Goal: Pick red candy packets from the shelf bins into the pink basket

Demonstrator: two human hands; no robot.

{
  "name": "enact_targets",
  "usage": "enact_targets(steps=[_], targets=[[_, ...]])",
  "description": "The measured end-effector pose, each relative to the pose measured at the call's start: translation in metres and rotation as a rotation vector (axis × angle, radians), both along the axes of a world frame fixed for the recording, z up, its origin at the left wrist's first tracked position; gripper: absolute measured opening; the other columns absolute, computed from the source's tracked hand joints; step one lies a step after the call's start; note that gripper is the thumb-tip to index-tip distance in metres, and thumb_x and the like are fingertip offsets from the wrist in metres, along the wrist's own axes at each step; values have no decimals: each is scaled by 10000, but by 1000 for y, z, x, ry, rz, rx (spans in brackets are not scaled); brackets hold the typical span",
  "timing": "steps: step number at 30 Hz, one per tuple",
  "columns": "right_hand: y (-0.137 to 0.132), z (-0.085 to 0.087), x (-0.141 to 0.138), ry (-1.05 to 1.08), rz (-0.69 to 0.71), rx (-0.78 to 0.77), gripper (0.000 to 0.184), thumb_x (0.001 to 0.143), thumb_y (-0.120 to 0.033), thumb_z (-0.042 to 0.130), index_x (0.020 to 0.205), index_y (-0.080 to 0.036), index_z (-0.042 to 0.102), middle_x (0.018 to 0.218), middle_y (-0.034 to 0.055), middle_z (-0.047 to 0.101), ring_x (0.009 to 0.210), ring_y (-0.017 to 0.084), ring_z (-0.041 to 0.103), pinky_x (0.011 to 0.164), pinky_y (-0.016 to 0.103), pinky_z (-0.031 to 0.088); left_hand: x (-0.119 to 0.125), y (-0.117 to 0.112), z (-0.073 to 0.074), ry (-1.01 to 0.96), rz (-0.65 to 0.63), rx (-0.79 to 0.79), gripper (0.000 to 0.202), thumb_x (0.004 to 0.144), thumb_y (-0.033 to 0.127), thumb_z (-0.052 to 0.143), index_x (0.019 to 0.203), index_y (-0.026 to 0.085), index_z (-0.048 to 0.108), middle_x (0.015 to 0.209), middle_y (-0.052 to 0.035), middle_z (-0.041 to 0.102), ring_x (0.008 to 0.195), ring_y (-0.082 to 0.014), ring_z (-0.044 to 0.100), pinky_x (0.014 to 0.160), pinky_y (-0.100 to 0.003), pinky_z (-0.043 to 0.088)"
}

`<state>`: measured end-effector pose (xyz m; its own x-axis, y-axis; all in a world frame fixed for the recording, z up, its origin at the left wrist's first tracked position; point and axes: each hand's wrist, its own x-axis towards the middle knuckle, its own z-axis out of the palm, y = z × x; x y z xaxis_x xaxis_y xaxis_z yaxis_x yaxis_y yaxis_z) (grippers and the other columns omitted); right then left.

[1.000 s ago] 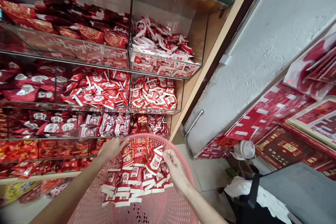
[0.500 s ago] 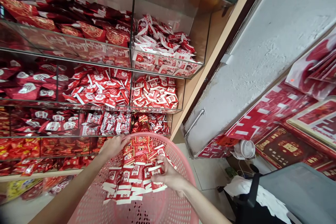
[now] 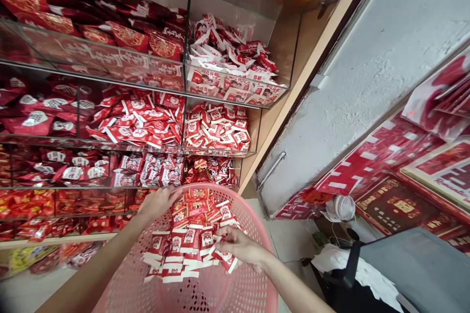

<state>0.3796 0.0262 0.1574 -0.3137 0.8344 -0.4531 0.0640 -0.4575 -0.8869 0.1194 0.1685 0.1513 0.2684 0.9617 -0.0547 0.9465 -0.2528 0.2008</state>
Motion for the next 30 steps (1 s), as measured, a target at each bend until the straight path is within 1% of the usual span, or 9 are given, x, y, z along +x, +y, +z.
enact_targets(steps=[3,6,9,12,15,19,21,26,30], targets=[[1,2,-1,86,6,-60,582,530,-353,824,1004,-205,519,901,12,651,815,161,618,805,332,448,1,-1,3,14,14,-14,548,891,542,214,1087,172,568,951,-139,696,875,-276,655,705,-341,465],[5,2,-4,82,-27,-16,518,480,-329,846,868,-169,543,809,14,658,742,152,619,765,323,454,2,-2,5,13,14,-26,544,893,537,219,1098,170,565,959,-141,693,890,-271,652,728,-342,460],[8,4,-7,38,-59,23,400,526,-347,822,772,-147,576,796,19,659,729,138,611,738,289,452,3,-1,6,4,8,-34,564,893,545,207,1077,157,573,956,-146,693,901,-271,648,746,-344,456],[9,6,-9,29,-94,-61,366,584,-352,786,847,-166,613,820,6,656,708,121,605,681,256,456,3,-1,4,-3,2,-32,580,891,552,199,1058,149,580,953,-149,692,892,-277,648,744,-348,455],[9,4,-7,55,-46,-143,412,562,-308,798,914,-190,621,860,0,650,725,117,609,659,234,460,2,0,3,-15,11,-44,585,889,559,202,1063,150,581,946,-148,693,898,-275,647,750,-345,452],[10,0,-5,8,-90,-24,509,520,-271,822,970,-192,598,877,-6,635,706,101,602,650,220,474,3,-1,4,-16,21,-50,585,888,558,209,1072,146,580,953,-157,691,913,-275,643,759,-345,450],[11,1,-5,30,-137,-25,523,526,-279,824,973,-191,568,832,-15,631,674,102,603,625,231,491,3,-1,5,-4,19,-42,579,890,552,207,1091,150,572,947,-155,693,899,-278,647,747,-351,454],[18,5,-4,145,-133,-49,407,638,-329,767,962,-172,576,906,14,635,724,101,612,608,203,504,4,-2,7,20,17,-30,573,893,543,204,1110,154,565,947,-155,692,880,-283,652,729,-354,462],[23,2,-4,139,-151,-72,370,618,-318,781,889,-167,581,777,-27,612,599,49,558,543,153,462,3,-2,5,11,7,-7,567,896,536,201,1104,155,566,943,-153,691,886,-285,650,728,-356,464]])
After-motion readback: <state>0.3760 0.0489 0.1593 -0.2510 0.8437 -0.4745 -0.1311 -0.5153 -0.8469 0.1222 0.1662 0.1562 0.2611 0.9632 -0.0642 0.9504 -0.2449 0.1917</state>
